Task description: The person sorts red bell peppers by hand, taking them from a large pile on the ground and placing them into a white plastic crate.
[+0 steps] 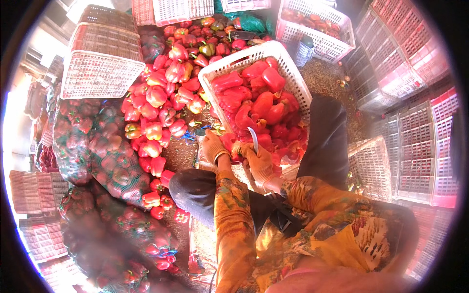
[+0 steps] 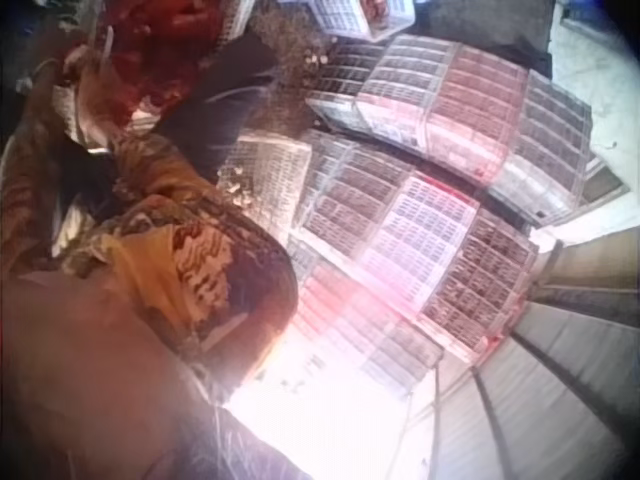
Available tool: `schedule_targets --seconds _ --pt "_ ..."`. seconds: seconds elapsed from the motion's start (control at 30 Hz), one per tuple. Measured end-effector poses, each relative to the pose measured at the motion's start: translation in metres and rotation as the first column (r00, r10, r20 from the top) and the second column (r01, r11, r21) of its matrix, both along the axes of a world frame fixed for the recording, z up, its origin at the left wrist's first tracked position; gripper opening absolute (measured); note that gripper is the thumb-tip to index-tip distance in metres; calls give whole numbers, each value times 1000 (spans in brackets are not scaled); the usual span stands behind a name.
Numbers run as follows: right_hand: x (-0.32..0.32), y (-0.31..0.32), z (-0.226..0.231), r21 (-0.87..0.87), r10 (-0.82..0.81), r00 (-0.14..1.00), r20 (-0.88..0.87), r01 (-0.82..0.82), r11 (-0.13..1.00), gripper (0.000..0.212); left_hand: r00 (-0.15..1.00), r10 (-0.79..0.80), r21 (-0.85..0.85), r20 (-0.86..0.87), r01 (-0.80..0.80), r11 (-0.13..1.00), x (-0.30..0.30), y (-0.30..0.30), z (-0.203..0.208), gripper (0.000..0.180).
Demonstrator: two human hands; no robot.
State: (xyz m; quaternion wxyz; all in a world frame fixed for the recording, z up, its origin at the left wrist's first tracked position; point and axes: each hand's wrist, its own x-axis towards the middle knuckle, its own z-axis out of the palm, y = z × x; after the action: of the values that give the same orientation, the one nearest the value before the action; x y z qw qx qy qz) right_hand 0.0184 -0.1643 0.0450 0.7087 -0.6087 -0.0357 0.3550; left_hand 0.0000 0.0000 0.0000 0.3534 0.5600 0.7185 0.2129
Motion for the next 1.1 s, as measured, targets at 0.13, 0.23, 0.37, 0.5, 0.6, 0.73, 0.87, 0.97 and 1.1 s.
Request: schedule_targets --seconds 0.13,0.23,0.37,0.5,0.6,0.73,0.87,0.97,1.1 --pt "16 -1 -10 -143 -110 980 -164 87 986 16 1000 8 -79 1 -8 997 0 -23 -23 67" --pt "27 36 -10 -109 15 992 -125 -29 994 20 995 96 -1 -26 -96 995 -16 -2 -22 68" --pt "53 58 -14 -203 207 961 -184 -244 948 24 988 155 2 -15 -155 988 -27 -10 -6 68" --pt "85 60 -2 -215 215 976 -41 -219 952 24 992 119 -10 38 -118 993 -9 -21 15 69" --pt "106 30 27 -4 117 993 8 -117 993 27 994 92 -44 56 -90 995 -4 -25 -2 69" --pt "117 -95 152 -67 -62 957 283 84 994 20 954 58 262 -294 22 965 -55 7 -40 48" --pt "159 -294 152 -435 97 575 812 487 758 24 926 153 202 346 -232 951 -41 -19 -12 38" --pt "136 -381 140 -838 359 792 495 324 440 45 503 52 145 863 -345 927 -20 -68 78 50" --pt "146 -325 136 -569 -66 796 602 486 664 45 787 -146 477 600 -206 854 34 -111 74 24"
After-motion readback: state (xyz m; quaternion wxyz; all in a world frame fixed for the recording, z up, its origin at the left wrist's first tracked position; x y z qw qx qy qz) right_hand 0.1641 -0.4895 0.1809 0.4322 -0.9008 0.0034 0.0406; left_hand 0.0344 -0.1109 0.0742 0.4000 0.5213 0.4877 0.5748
